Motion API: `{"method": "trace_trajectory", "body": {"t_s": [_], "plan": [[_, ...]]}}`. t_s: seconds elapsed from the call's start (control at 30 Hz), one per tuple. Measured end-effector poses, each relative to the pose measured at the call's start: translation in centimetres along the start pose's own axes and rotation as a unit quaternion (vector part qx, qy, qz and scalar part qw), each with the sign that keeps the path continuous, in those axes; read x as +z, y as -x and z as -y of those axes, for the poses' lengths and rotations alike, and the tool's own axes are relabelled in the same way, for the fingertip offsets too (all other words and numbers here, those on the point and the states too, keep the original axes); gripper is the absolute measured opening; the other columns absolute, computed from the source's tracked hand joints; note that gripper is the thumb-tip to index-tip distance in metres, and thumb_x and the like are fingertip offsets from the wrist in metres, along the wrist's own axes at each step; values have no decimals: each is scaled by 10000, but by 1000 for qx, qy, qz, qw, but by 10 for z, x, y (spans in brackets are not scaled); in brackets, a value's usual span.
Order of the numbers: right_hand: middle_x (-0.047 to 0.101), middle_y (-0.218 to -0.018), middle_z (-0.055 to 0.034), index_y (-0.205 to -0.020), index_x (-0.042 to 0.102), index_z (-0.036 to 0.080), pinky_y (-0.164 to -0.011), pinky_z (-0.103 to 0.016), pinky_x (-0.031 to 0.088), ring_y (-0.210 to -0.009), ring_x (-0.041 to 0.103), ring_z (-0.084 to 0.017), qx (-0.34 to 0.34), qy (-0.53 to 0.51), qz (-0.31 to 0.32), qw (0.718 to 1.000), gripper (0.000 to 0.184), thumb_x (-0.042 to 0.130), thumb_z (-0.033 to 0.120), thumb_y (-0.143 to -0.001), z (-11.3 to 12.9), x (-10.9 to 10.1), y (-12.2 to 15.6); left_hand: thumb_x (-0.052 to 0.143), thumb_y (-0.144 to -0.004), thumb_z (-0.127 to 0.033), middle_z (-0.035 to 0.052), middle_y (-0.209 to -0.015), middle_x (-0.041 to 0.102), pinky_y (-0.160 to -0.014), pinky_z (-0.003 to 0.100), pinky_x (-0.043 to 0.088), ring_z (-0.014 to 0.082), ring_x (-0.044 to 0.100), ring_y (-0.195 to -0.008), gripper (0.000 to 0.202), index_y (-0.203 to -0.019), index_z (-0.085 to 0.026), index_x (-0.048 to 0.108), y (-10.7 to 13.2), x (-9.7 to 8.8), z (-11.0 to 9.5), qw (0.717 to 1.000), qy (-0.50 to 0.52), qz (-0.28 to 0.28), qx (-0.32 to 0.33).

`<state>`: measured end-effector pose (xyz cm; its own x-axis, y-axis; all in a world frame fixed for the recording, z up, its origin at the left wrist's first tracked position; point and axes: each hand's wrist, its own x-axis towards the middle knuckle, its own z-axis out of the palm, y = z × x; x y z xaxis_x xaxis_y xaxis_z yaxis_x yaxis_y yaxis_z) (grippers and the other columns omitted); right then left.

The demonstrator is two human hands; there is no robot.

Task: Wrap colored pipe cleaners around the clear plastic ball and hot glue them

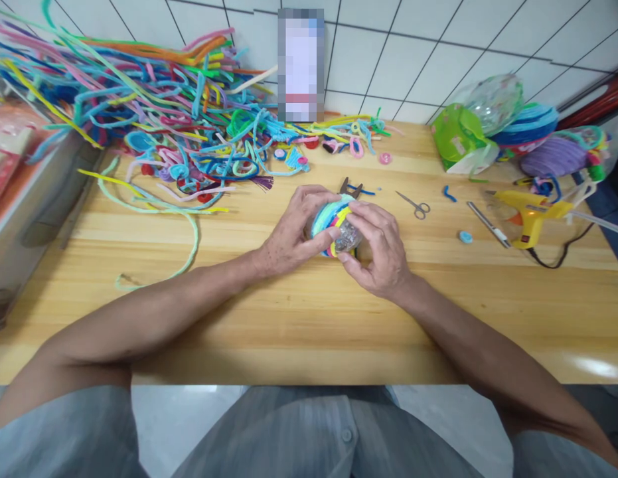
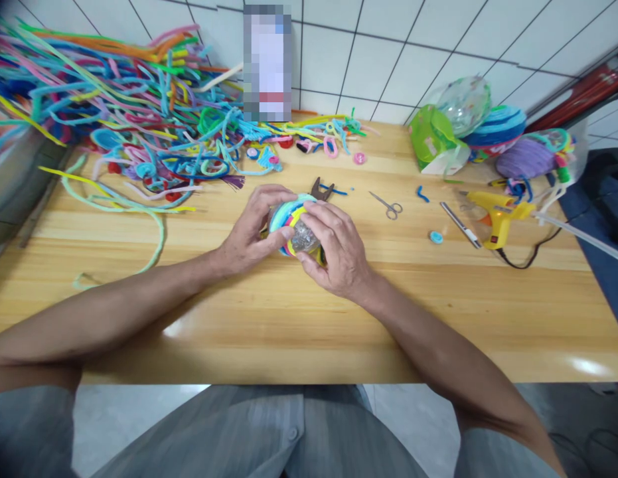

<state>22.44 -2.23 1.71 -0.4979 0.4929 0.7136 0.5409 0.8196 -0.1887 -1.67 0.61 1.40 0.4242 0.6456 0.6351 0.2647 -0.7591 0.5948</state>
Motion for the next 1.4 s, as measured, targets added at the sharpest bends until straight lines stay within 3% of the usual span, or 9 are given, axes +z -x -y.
{"method": "trace_trajectory", "body": {"t_s": [0.37, 0.73, 1.4], "plan": [[689, -1525, -187, -1643, 444, 253, -1138, -682, 607, -1412, 688, -398, -4, 11, -20, 1000, 740, 741, 411, -984, 1, 4, -2, 616, -1117, -462, 133, -1423, 666, -1192, 494, 517, 275, 602, -1381, 446, -1506, -257, 546, -1, 0, -1, 1000, 0, 4, -2], [650, -1579, -176, -1664, 404, 286, -1164, -720, 572, -1455, 654, -422, 11, 1, 10, 1000, 727, 670, 472, -1013, -2, 1, 2, 583, -1123, -542, 130, -1418, 661, -1168, 495, 529, 274, 600, -1375, 468, -1501, -266, 558, -1, 1, 0, 1000, 5, 4, -13], [701, -1466, -175, -1591, 492, 246, -1136, -640, 606, -1373, 689, -371, 21, 8, -34, 999, 693, 765, 357, -965, 7, 4, -6, 628, -1115, -480, 124, -1413, 669, -1171, 475, 522, 266, 606, -1367, 449, -1500, -261, 559, -2, 1, 1, 1000, 9, -2, 5]]}}
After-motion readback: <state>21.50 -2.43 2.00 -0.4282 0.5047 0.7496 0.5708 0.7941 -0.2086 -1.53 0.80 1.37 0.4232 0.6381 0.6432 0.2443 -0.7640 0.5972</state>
